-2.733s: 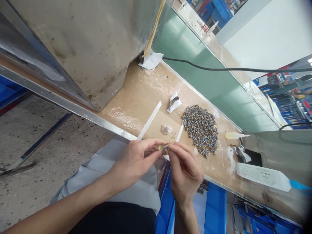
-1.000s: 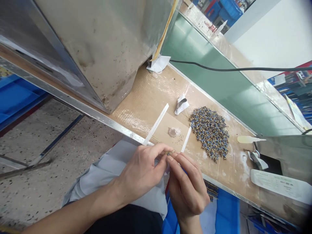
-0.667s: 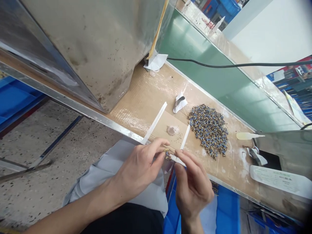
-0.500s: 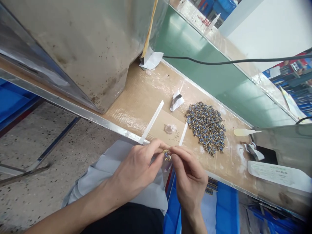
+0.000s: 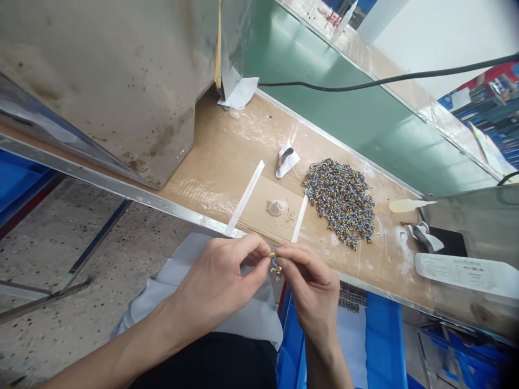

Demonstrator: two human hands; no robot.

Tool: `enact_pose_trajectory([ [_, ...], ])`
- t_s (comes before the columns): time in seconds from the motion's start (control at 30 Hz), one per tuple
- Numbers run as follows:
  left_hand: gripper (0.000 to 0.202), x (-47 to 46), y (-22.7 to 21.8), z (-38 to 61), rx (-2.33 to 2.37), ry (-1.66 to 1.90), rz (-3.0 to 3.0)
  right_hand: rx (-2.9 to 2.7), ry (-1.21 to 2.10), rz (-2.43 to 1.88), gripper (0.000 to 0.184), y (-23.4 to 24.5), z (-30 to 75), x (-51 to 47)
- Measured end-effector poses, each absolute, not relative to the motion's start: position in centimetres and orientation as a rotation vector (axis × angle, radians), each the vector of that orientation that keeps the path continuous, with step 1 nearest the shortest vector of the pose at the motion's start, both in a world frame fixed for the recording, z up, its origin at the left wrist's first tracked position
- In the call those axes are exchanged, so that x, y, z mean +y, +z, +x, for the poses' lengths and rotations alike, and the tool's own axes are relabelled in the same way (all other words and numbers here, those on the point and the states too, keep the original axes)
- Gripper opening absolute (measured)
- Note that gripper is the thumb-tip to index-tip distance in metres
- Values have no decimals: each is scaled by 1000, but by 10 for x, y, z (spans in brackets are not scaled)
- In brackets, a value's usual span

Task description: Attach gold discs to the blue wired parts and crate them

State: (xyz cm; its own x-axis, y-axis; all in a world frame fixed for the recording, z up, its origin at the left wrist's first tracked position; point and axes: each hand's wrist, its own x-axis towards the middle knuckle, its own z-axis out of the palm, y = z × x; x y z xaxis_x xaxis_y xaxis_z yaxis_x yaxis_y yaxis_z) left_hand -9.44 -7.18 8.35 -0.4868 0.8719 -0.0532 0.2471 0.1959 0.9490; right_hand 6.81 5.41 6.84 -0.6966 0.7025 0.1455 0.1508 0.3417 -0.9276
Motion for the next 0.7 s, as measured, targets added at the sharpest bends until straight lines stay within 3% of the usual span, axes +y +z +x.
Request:
enact_pose_trajectory([
  [0.43,15,-63,88,-79,1910,1262,1160,-1916,1539,-722,13,65,78,58],
  [0.7,12,-39,70,-73,1310,1248,600,-1914,1299,-667,26,59,113,59],
])
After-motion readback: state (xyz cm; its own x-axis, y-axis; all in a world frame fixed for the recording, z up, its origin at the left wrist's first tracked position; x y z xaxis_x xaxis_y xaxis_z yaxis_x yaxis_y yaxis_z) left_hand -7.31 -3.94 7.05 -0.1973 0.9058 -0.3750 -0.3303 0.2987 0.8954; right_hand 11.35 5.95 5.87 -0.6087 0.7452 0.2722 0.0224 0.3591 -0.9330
